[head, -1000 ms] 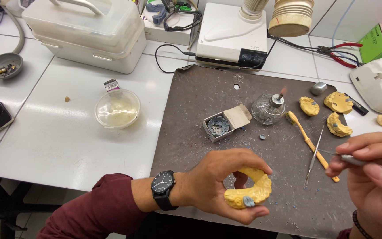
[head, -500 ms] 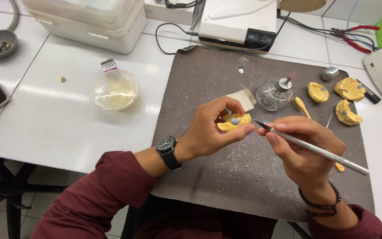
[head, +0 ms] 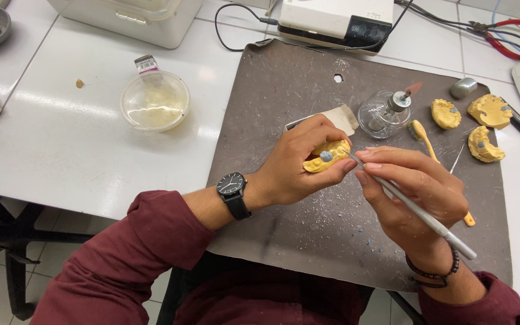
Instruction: The person holds a yellow plaster dental cast in one hand and uses a metal wax carver to apply and shape blue wax on the teeth of the cast. They occasionally dip the tool, reposition the cast, and continue carving and smoothing the wax buildup across the tooth area.
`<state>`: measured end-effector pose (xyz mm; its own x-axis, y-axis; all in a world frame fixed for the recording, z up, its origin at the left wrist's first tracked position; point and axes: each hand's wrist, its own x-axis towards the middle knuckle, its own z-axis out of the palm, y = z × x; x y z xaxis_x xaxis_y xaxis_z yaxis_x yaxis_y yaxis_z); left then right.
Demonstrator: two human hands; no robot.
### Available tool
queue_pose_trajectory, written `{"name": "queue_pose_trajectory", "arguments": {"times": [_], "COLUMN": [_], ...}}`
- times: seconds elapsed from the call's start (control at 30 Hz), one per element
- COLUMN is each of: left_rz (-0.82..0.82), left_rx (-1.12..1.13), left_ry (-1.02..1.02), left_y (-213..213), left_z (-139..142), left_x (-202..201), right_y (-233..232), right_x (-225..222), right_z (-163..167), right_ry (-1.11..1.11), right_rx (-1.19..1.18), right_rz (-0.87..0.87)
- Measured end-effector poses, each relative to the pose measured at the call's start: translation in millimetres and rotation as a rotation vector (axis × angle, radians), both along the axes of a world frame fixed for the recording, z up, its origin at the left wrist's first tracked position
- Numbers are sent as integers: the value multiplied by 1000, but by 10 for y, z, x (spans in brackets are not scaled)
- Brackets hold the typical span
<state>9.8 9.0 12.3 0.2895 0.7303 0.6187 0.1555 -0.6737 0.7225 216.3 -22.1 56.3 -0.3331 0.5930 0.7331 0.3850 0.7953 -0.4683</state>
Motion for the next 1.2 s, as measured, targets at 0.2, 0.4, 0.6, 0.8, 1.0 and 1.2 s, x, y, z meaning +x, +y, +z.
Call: {"name": "queue_pose_trajectory", "arguments": {"times": [0.2,0.4,0.6,0.8,1.0,1.2], "left_rz": [117,178,159,152,150,145], "left_rx": [96,223,274,298,301,317], "left_ry": [51,98,89,77,85,77], "left_y": [-38,-25,-4,6,-4,1], "left_z": [0,-9,-54,-83,-89,-93], "left_x": [17,-5,-1,-2,-6,-8], "right_y": [-25,-152,-192,-225,-248,-251], "right_x": [-105,-108,-37,-17,-38,-68], "right_z": [90,49,-9,-20,-5,10], "right_ry": [-12,-53,-125,-153,-164,-178], "right_rx": [52,78,86,31,47,69], "right_rz": [41,109,173,175,152,127]}}
